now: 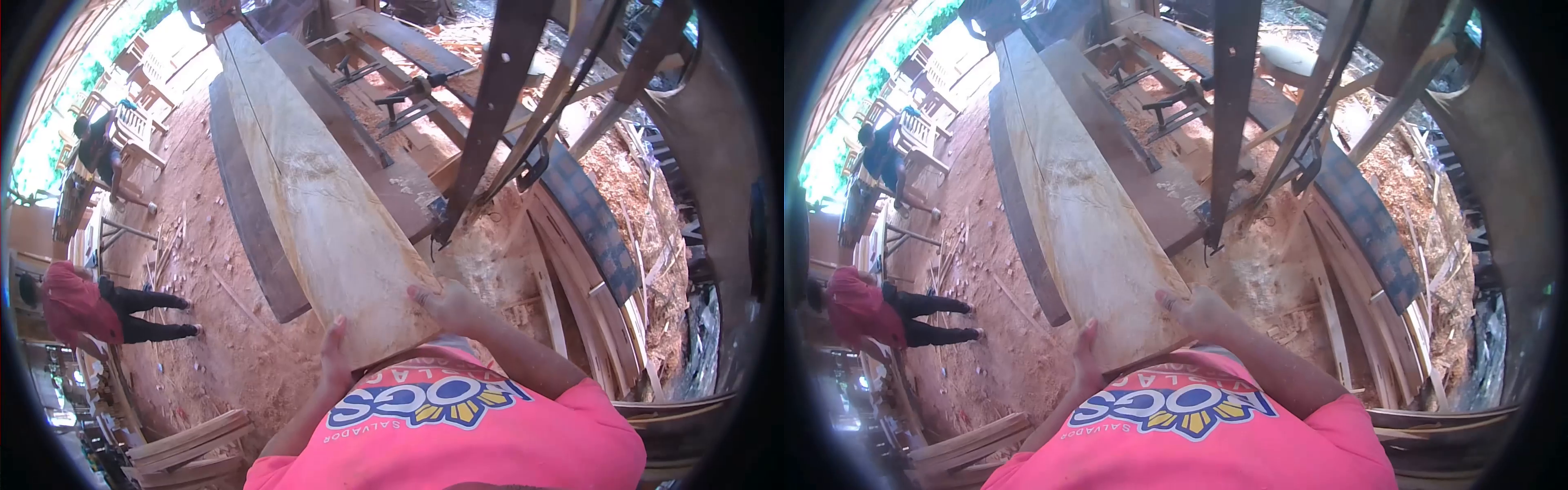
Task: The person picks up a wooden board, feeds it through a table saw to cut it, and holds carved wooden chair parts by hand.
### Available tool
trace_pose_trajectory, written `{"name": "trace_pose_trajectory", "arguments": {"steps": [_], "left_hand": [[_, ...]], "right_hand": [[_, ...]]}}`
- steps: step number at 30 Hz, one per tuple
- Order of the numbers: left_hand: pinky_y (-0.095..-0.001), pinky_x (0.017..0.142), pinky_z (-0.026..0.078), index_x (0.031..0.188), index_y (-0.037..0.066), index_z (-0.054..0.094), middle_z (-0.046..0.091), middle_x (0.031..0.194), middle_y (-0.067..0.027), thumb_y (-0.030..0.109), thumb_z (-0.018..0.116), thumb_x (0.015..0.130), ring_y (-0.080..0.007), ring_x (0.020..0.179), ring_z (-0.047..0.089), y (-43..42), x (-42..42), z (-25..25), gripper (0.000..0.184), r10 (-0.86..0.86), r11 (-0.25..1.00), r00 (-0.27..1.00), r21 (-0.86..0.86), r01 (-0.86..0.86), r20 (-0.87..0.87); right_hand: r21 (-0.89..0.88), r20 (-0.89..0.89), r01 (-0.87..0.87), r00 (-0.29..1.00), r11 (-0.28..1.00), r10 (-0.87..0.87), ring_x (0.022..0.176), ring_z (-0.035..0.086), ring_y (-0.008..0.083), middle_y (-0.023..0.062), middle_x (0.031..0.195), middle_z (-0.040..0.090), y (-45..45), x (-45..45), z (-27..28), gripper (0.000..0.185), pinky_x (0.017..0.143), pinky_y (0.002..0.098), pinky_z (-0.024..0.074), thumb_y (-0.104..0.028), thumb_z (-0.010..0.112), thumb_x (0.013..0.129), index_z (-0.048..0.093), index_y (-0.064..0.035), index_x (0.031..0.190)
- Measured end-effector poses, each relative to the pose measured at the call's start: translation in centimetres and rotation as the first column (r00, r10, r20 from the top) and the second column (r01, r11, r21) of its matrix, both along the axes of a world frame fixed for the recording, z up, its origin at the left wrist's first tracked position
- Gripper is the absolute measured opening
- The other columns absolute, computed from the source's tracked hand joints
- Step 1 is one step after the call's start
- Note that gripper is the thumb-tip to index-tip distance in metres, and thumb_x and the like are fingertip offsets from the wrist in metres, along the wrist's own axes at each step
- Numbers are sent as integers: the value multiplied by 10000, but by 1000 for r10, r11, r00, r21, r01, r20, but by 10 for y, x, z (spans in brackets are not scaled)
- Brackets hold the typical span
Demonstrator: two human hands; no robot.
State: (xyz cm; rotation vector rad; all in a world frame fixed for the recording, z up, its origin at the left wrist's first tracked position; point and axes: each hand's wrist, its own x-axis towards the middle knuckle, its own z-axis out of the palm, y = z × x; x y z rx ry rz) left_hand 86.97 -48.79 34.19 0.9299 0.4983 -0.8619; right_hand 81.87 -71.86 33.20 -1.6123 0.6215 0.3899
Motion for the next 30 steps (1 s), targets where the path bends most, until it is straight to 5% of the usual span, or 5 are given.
{"name": "trace_pose_trajectory", "arguments": {"steps": [3, 9, 12, 21, 30], "left_hand": [[-493, 1052, 469, 1404, 45, 491, 608, 1319, -169, 466, 551, 939, -352, 1196, 604, -20, -2, 4, 629, -10, 998, 999, -57, 8, -32], [-510, 1048, 463, 1406, 43, 493, 606, 1323, -173, 475, 580, 924, -364, 1193, 602, -37, -7, -29, 653, -4, 996, 999, -91, 0, -49], [-498, 1030, 482, 1402, 34, 495, 612, 1317, -177, 464, 596, 916, -360, 1182, 611, -43, -8, -46, 657, -14, 994, 999, -106, 10, -39], [-459, 976, 529, 1377, 12, 508, 635, 1284, -180, 419, 629, 908, -336, 1159, 639, -65, 0, -57, 634, 15, 996, 1000, -93, -17, -20], [-469, 1012, 512, 1381, 13, 506, 628, 1297, -174, 416, 642, 905, -334, 1174, 632, -77, 1, -56, 638, 14, 995, 1000, -98, -13, 7]], "right_hand": [[-164, -39, -2, 999, 986, -5, 1050, 691, 334, 272, 1108, 700, -13, -5, 2, 658, 912, 410, 507, -515, 639, 945, 644, 92, 1197], [-36, 80, 67, 995, 997, -64, 1068, 682, 308, 233, 1126, 706, -35, -13, -6, 631, 926, 399, 499, -510, 643, 943, 643, 40, 1252], [-66, -74, 71, 994, 995, -75, 1029, 636, 197, 126, 1132, 712, -50, -10, -32, 500, 915, 345, 496, -388, 644, 988, 641, 25, 1270], [-13, 125, 98, 988, 995, -96, 1024, 653, 222, 150, 1115, 717, -70, -8, -59, 568, 903, 356, 497, -464, 637, 969, 651, 20, 1265], [-46, 89, 101, 991, 994, -96, 996, 655, 185, 130, 1086, 729, -74, -8, -61, 537, 875, 339, 508, -463, 651, 960, 680, -1, 1231]]}}
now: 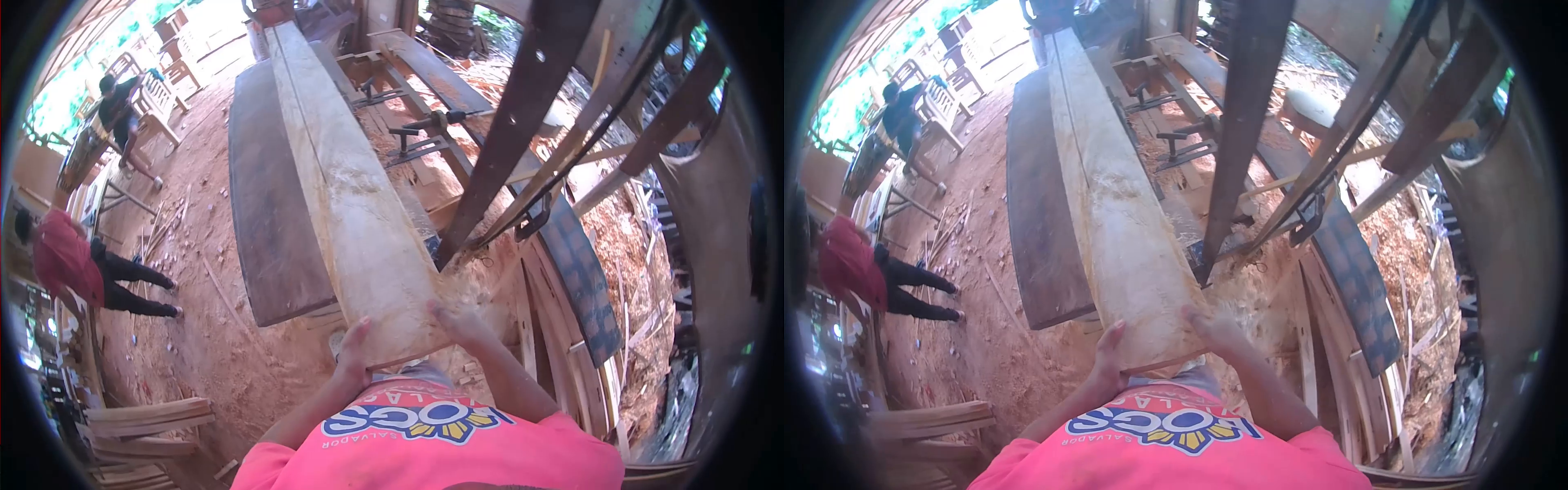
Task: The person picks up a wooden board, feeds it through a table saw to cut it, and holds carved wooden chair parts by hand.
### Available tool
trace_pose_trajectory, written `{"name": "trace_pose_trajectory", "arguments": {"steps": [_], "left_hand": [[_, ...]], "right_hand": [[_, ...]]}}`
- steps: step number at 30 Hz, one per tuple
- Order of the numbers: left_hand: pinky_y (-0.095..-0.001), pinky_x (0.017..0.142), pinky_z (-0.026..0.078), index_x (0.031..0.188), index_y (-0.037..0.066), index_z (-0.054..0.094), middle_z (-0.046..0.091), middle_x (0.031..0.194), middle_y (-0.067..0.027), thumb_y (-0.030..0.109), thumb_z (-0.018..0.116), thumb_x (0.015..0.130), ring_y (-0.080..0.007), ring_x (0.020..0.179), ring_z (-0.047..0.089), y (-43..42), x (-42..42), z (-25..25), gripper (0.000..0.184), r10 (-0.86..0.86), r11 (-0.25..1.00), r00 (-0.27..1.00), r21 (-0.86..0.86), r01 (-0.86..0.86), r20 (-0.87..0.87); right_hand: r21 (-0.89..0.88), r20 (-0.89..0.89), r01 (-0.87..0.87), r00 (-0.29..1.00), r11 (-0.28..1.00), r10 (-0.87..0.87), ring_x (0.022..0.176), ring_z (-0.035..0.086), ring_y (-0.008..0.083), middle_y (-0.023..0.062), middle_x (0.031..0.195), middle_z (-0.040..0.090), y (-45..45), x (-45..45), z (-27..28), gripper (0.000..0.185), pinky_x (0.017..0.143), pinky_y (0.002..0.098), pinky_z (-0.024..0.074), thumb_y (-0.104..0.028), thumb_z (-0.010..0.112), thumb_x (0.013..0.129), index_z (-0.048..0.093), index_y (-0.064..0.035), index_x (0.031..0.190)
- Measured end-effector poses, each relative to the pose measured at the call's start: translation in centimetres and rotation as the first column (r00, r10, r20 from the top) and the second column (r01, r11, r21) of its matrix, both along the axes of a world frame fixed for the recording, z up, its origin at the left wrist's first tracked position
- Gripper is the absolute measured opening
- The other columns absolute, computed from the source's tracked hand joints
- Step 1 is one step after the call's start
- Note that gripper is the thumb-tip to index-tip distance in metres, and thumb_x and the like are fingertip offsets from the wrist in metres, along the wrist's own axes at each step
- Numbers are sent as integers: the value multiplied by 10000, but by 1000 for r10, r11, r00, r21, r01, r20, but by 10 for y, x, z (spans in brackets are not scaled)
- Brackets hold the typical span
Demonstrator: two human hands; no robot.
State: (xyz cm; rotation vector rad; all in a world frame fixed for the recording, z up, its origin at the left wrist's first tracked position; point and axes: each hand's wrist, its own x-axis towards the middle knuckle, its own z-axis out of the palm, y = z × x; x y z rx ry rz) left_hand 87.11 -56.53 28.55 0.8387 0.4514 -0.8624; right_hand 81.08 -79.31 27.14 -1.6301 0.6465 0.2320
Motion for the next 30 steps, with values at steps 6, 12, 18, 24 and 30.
{"name": "trace_pose_trajectory", "arguments": {"steps": [6, 12, 18, 24, 30], "left_hand": [[-453, 1057, 481, 1399, 22, 502, 620, 1328, -160, 446, 564, 947, -317, 1208, 616, -3, -3, -15, 623, -19, 997, 999, 74, 15, 47], [-457, 1060, 474, 1403, 31, 497, 621, 1324, -157, 443, 567, 945, -316, 1212, 610, -7, -3, -21, 621, 0, 996, 998, 90, -6, 61], [-465, 1068, 463, 1417, 37, 481, 612, 1331, -154, 443, 563, 944, -317, 1224, 600, -6, 0, -29, 629, 16, 989, 998, 143, -24, 59], [-466, 1067, 461, 1416, 29, 479, 612, 1329, -157, 439, 586, 932, -324, 1220, 599, -7, 2, -26, 643, 29, 989, 999, 141, -34, 42], [-479, 1028, 493, 1391, 14, 501, 619, 1310, -164, 425, 653, 892, -339, 1182, 615, -1, 7, -47, 664, 47, 991, 998, 122, -51, 33]], "right_hand": [[-21, -40, 5, 999, 1000, -6, 975, 668, 198, 124, 1059, 730, -4, -1, -13, 513, 859, 341, 511, -452, 650, 957, 689, -1, 1199], [-16, -34, -29, 999, 999, 29, 982, 676, 229, 150, 1056, 724, -8, 1, 2, 582, 866, 364, 510, -511, 637, 949, 677, 5, 1215], [42, -56, -21, 998, 999, 24, 1001, 674, 241, 158, 1078, 719, -9, 3, -4, 591, 877, 370, 508, -517, 634, 952, 671, 7, 1224], [94, -91, -10, 996, 996, 19, 1019, 675, 232, 159, 1099, 717, -8, 11, 17, 589, 881, 367, 511, -492, 661, 947, 664, 25, 1229], [63, -158, -16, 987, 998, 26, 1021, 671, 227, 170, 1124, 705, -6, 15, 12, 630, 883, 358, 515, -496, 664, 946, 638, 61, 1241]]}}
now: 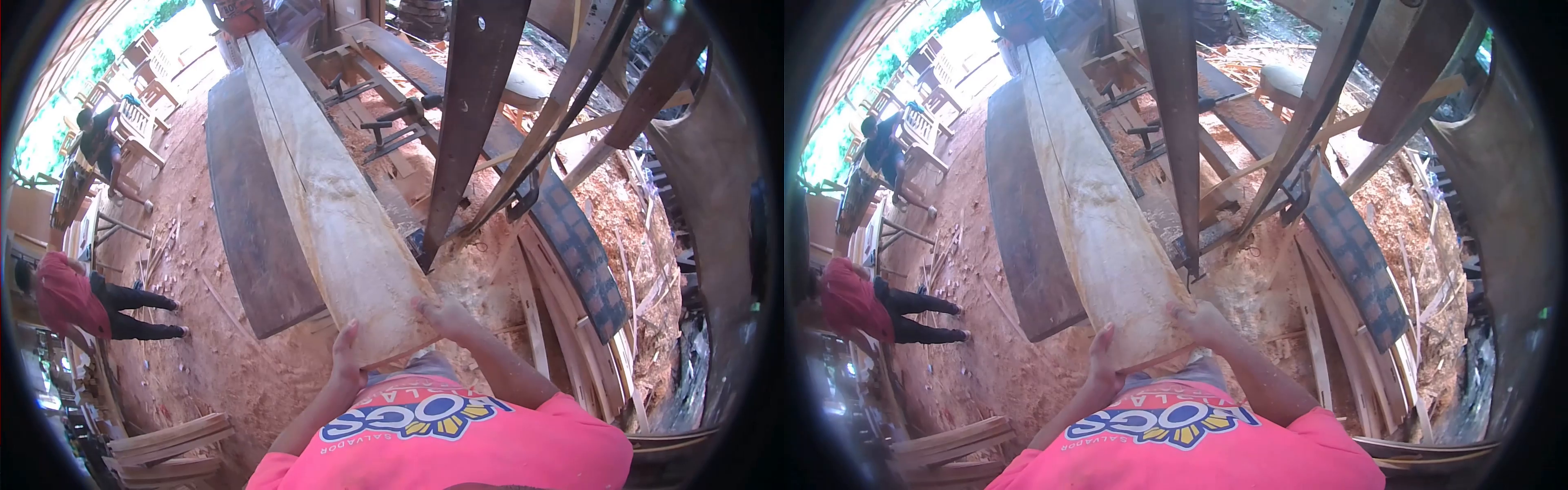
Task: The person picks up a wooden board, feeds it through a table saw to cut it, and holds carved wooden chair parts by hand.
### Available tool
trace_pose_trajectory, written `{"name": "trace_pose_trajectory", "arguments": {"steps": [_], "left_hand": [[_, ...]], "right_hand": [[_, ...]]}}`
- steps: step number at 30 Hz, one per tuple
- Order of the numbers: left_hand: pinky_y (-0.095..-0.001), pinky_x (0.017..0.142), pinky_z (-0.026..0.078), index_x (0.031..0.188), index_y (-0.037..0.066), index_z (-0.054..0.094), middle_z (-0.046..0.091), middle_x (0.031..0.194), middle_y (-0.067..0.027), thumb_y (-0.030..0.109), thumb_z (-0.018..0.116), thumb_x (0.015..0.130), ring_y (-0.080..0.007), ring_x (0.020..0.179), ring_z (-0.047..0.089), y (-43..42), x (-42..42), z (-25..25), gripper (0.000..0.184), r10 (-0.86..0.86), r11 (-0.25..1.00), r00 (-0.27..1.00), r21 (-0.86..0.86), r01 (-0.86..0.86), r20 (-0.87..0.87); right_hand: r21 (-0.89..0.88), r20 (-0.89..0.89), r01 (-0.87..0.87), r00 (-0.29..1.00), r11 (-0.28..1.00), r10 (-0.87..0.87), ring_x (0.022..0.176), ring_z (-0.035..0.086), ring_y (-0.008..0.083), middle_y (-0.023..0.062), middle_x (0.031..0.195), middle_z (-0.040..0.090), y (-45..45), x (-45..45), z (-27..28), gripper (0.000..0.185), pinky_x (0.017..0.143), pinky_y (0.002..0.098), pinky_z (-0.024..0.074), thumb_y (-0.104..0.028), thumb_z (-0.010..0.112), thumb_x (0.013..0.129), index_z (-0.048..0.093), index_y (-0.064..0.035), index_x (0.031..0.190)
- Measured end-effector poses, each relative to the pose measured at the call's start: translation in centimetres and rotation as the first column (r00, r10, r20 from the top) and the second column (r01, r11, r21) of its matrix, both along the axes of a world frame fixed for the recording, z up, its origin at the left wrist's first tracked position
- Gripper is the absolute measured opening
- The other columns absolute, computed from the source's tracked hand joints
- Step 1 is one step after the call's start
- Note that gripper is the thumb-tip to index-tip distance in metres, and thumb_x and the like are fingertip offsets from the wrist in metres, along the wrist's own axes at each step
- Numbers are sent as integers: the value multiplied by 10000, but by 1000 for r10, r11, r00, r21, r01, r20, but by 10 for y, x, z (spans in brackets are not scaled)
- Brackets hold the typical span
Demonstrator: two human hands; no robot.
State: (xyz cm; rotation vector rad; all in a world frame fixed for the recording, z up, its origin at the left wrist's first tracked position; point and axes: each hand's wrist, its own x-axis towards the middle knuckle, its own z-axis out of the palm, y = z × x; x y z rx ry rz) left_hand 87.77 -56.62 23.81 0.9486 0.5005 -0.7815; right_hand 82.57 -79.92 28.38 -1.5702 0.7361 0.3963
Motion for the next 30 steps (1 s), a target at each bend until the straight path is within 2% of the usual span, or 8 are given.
{"name": "trace_pose_trajectory", "arguments": {"steps": [3, 9, 15, 21, 24, 27, 30], "left_hand": [[-487, 1009, 509, 1387, 15, 504, 621, 1302, -167, 421, 655, 890, -341, 1166, 624, -1, 1, 2, 660, -5, 1000, 1000, 0, 5, 10], [-489, 1003, 514, 1387, 26, 505, 625, 1291, -160, 423, 654, 890, -337, 1165, 626, -1, 3, -2, 654, -3, 1000, 1000, 31, 3, 6], [-486, 1006, 510, 1390, 33, 505, 627, 1290, -154, 423, 649, 894, -336, 1170, 624, 2, 5, -13, 647, 8, 1000, 1000, 27, -9, 12], [-479, 1019, 501, 1400, 28, 495, 620, 1305, -157, 423, 645, 901, -333, 1189, 615, 1, 7, -16, 654, 17, 999, 999, 41, -19, 28], [-476, 1034, 493, 1413, 26, 485, 612, 1323, -156, 416, 639, 908, -329, 1210, 607, 3, 9, -26, 657, 2, 1000, 1000, 24, -3, 25], [-475, 1054, 483, 1430, 28, 470, 599, 1347, -154, 411, 630, 915, -327, 1228, 600, 4, 11, -34, 662, -9, 1000, 1000, 1, 9, 27], [-478, 1061, 480, 1441, 34, 460, 591, 1358, -154, 433, 606, 920, -327, 1237, 595, 0, 11, -32, 672, -29, 1000, 999, 0, 29, 25]], "right_hand": [[93, 68, 55, 996, 994, -61, 1022, 672, 232, 174, 1125, 705, 3, 0, -24, 647, 888, 361, 514, -506, 666, 940, 632, 60, 1250], [-49, -36, 1, 999, 999, -3, 1031, 672, 237, 180, 1114, 709, 3, 5, 12, 637, 896, 363, 511, -493, 664, 941, 632, 67, 1245], [-7, -38, 5, 999, 1000, -5, 1037, 670, 248, 188, 1127, 707, 3, 7, -6, 658, 908, 364, 507, -498, 670, 929, 626, 75, 1251], [-101, -52, 10, 999, 995, -15, 1048, 674, 265, 197, 1131, 707, 4, 8, -33, 666, 914, 380, 507, -516, 673, 920, 632, 59, 1254], [10, 52, 11, 999, 1000, -12, 1063, 678, 295, 219, 1131, 705, 5, 7, -32, 671, 917, 384, 509, -536, 660, 919, 639, 47, 1251], [-4, -2, -52, 999, 999, 52, 1100, 676, 342, 248, 1152, 697, 1, 7, -68, 707, 928, 399, 509, -577, 654, 899, 644, 38, 1248], [-44, -49, -68, 997, 997, 66, 1139, 657, 390, 292, 1166, 679, 1, 8, -89, 789, 946, 421, 505, -623, 653, 869, 631, 73, 1241]]}}
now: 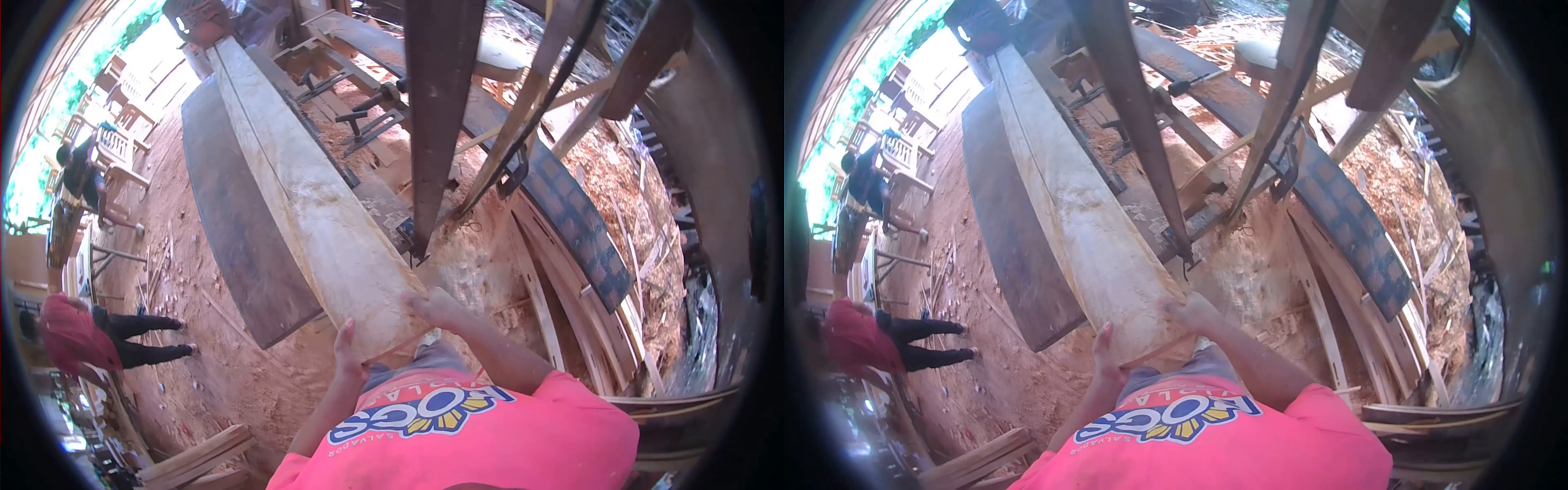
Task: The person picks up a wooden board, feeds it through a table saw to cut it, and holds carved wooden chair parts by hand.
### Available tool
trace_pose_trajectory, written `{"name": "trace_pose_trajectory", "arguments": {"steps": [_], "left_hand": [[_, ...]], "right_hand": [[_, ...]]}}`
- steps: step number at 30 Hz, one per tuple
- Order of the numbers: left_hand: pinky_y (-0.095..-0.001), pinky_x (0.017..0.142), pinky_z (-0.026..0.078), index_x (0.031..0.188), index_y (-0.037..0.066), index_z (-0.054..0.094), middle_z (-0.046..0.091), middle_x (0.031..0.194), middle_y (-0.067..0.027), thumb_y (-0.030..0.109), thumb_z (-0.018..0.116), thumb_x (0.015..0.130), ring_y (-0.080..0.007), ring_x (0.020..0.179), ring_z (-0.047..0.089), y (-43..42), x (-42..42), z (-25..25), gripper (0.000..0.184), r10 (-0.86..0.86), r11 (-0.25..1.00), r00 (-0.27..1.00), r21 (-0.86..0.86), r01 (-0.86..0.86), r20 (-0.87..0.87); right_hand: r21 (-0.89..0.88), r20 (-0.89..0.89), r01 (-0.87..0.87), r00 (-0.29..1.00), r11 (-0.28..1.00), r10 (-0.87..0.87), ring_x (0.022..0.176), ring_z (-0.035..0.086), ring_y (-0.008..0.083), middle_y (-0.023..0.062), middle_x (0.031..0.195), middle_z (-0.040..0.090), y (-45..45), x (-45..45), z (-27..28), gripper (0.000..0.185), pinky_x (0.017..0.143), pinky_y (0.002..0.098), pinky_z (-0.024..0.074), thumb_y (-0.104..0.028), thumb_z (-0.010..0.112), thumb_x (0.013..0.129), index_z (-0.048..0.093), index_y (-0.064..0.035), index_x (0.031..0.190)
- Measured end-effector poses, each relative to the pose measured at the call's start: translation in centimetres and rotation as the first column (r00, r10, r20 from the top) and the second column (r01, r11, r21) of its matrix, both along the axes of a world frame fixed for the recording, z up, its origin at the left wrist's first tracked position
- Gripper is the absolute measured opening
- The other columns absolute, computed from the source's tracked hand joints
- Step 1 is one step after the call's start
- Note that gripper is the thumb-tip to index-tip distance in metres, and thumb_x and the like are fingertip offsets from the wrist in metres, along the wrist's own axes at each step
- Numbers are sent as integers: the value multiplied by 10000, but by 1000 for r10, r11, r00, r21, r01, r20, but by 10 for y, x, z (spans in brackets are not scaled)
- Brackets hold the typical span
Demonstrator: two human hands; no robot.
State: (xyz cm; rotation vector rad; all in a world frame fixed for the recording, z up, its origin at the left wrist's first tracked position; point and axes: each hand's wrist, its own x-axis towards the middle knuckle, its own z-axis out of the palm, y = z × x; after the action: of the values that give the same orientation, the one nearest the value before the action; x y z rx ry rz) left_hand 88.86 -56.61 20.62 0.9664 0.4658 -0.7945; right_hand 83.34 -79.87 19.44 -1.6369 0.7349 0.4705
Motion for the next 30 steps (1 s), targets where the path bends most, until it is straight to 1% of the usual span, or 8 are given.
{"name": "trace_pose_trajectory", "arguments": {"steps": [6, 12, 15, 17, 23, 25, 27, 30], "left_hand": [[-486, 997, 520, 1440, 50, 464, 608, 1335, -150, 503, 554, 926, -329, 1199, 620, 7, 1, -44, 691, -47, 999, 998, -25, 48, 40], [-468, 938, 548, 1417, 66, 490, 632, 1297, -129, 499, 558, 932, -316, 1143, 652, 13, -1, -67, 653, -87, 996, 996, 3, 87, 22], [-476, 941, 546, 1404, 67, 501, 634, 1289, -125, 482, 569, 934, -308, 1154, 645, 12, -1, -81, 632, -63, 998, 998, 3, 63, 27], [-488, 944, 545, 1398, 67, 507, 637, 1284, -122, 471, 577, 933, -303, 1167, 638, 14, 0, -100, 619, -50, 999, 998, 1, 50, 36], [-498, 969, 537, 1373, 66, 529, 639, 1281, -121, 480, 586, 930, -297, 1186, 627, 14, 0, -109, 610, -62, 997, 998, -52, 60, -22], [-430, 994, 520, 1354, 43, 547, 654, 1256, -113, 438, 623, 928, -273, 1151, 642, 15, 1, -108, 585, -29, 998, 999, -54, 27, -26], [-395, 1007, 510, 1347, 34, 554, 656, 1253, -110, 423, 645, 927, -255, 1138, 646, 17, 3, -114, 579, -33, 998, 999, -60, 33, -1], [-394, 998, 510, 1348, 33, 549, 644, 1268, -117, 448, 657, 925, -244, 1144, 638, 27, 4, -126, 603, -124, 989, 991, -79, 127, 39]], "right_hand": [[-48, 33, 31, 999, 998, -29, 1170, 638, 411, 330, 1178, 661, 2, 0, -11, 866, 979, 431, 494, -633, 662, 851, 597, 144, 1227], [-143, -26, 33, 999, 989, -37, 1179, 637, 402, 325, 1188, 661, 6, 1, -46, 859, 995, 433, 487, -631, 679, 834, 604, 123, 1240], [-82, 7, 71, 997, 994, -71, 1132, 669, 345, 269, 1168, 686, 8, 1, -54, 789, 963, 417, 499, -569, 716, 831, 612, 83, 1263], [-92, 22, 81, 997, 993, -79, 1111, 678, 364, 280, 1140, 694, 8, 1, -86, 808, 939, 421, 515, -603, 719, 817, 635, 89, 1226], [-123, -53, 92, 994, 988, -99, 979, 727, 297, 214, 1025, 736, 8, 4, -33, 771, 812, 403, 555, -596, 764, 795, 686, 96, 1125], [-145, -78, 70, 994, 987, -82, 963, 730, 291, 209, 1011, 738, 11, 6, -35, 769, 798, 401, 556, -602, 758, 798, 691, 96, 1114], [-169, -61, 46, 997, 985, -57, 961, 728, 302, 217, 1011, 735, 8, 4, -64, 787, 804, 405, 554, -625, 733, 808, 689, 97, 1117], [-313, 122, 151, 985, 938, -118, 906, 724, 310, 218, 975, 731, 12, -12, -99, 830, 801, 412, 554, -679, 682, 818, 691, 95, 1119]]}}
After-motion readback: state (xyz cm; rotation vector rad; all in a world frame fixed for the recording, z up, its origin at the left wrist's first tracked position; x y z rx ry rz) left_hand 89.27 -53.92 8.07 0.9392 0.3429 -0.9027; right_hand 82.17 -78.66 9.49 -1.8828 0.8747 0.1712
